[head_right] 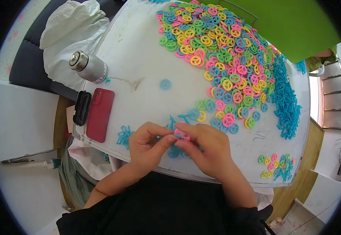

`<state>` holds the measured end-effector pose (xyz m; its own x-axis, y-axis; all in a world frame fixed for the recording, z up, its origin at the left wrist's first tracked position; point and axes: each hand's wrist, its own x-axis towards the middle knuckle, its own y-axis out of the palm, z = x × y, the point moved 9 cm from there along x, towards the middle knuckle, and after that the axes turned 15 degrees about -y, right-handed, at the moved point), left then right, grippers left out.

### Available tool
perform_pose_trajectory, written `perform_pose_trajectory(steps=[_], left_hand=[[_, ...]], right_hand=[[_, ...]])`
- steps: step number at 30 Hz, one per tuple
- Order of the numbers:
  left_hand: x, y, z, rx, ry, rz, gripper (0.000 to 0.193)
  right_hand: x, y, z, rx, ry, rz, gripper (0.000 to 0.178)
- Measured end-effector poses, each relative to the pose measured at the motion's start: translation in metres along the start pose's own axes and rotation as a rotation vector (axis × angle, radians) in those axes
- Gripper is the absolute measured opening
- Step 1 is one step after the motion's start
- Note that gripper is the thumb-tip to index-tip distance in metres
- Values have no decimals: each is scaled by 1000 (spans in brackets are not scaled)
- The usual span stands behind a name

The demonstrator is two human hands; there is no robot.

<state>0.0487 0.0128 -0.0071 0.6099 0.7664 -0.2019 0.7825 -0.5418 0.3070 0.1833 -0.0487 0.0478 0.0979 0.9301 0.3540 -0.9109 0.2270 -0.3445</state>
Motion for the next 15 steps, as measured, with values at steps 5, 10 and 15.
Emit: perform_pose_trajectory(steps=[5, 10, 15], left_hand=[[1, -1, -5, 128, 15, -15, 11], [1, -12, -6, -159, -131, -27, 8], [1, -9, 3, -153, -195, -2, 8]], right_hand=[[-33, 20, -47, 853, 668, -166, 43], [-10, 22, 40, -521, -581, 209, 48], [-20, 28, 55, -567, -756, 126, 34]])
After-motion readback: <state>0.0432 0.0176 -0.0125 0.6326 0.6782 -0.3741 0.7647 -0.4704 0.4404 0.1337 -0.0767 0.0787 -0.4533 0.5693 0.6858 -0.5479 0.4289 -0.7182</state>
